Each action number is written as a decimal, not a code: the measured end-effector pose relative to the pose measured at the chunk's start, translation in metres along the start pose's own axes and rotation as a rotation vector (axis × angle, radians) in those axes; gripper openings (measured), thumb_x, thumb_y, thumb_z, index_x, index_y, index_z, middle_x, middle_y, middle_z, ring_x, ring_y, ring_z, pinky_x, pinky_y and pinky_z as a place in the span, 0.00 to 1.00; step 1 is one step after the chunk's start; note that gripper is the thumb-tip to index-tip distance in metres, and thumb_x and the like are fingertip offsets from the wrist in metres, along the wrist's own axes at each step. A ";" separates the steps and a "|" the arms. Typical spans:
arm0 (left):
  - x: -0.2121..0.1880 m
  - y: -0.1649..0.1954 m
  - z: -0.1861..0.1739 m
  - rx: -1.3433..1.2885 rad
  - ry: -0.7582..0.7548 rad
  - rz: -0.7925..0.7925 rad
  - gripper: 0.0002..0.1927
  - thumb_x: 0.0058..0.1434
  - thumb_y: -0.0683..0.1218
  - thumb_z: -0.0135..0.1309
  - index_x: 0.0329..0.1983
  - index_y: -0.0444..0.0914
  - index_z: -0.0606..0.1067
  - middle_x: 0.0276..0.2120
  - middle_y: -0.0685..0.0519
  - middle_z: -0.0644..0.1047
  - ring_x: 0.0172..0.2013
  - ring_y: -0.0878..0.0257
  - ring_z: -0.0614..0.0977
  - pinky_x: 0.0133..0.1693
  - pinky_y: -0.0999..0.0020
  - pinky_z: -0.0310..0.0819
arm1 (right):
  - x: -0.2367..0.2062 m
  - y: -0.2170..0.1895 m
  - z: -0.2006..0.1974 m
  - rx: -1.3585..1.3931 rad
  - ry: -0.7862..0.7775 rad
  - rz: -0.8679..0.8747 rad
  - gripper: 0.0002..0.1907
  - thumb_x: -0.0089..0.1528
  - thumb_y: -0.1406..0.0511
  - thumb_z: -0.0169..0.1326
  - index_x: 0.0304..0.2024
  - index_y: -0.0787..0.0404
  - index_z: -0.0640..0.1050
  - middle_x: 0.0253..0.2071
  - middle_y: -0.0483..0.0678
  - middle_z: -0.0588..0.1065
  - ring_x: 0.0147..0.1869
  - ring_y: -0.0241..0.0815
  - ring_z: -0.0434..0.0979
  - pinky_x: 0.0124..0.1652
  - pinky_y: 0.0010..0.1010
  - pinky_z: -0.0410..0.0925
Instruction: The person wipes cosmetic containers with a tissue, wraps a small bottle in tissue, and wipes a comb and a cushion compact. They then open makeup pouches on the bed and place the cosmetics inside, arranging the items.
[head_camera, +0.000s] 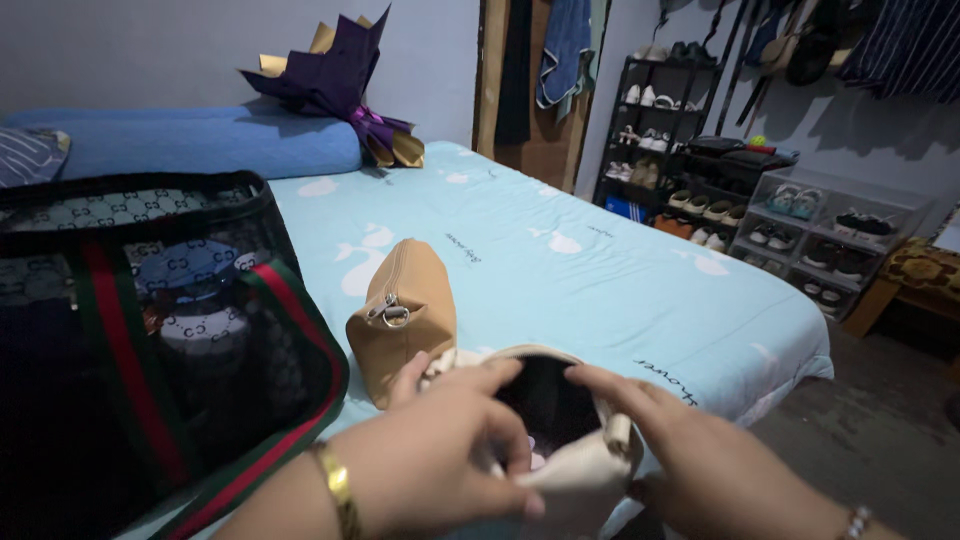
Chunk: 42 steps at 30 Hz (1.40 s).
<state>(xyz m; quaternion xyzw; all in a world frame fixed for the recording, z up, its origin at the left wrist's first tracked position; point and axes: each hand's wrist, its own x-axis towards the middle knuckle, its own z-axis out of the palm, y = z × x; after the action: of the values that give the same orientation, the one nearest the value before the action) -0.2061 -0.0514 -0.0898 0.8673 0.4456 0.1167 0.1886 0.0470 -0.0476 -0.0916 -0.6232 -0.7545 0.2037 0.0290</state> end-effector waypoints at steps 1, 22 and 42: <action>-0.003 -0.002 0.004 -0.005 0.003 0.060 0.16 0.50 0.61 0.68 0.32 0.48 0.85 0.72 0.38 0.57 0.75 0.50 0.53 0.65 0.33 0.21 | 0.003 0.008 0.011 0.063 0.013 -0.066 0.57 0.53 0.68 0.67 0.76 0.27 0.51 0.70 0.46 0.66 0.67 0.41 0.72 0.62 0.32 0.70; 0.040 0.019 -0.023 0.119 0.381 0.575 0.25 0.39 0.29 0.48 0.36 0.46 0.81 0.72 0.41 0.63 0.75 0.47 0.53 0.62 0.20 0.23 | 0.068 0.062 0.041 1.653 -0.311 -0.101 0.41 0.56 0.55 0.57 0.70 0.51 0.60 0.56 0.58 0.77 0.52 0.51 0.82 0.49 0.45 0.76; 0.089 0.003 0.017 -0.229 0.449 -0.255 0.15 0.57 0.49 0.55 0.45 0.39 0.80 0.43 0.41 0.81 0.46 0.43 0.81 0.47 0.55 0.76 | 0.066 0.050 0.064 1.708 -0.151 0.061 0.36 0.61 0.50 0.51 0.64 0.66 0.69 0.52 0.60 0.80 0.52 0.50 0.82 0.50 0.42 0.76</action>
<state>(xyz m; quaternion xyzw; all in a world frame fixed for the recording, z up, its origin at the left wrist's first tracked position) -0.1461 0.0158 -0.1005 0.7300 0.5655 0.3306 0.1950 0.0598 0.0052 -0.1818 -0.3924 -0.3255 0.7437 0.4325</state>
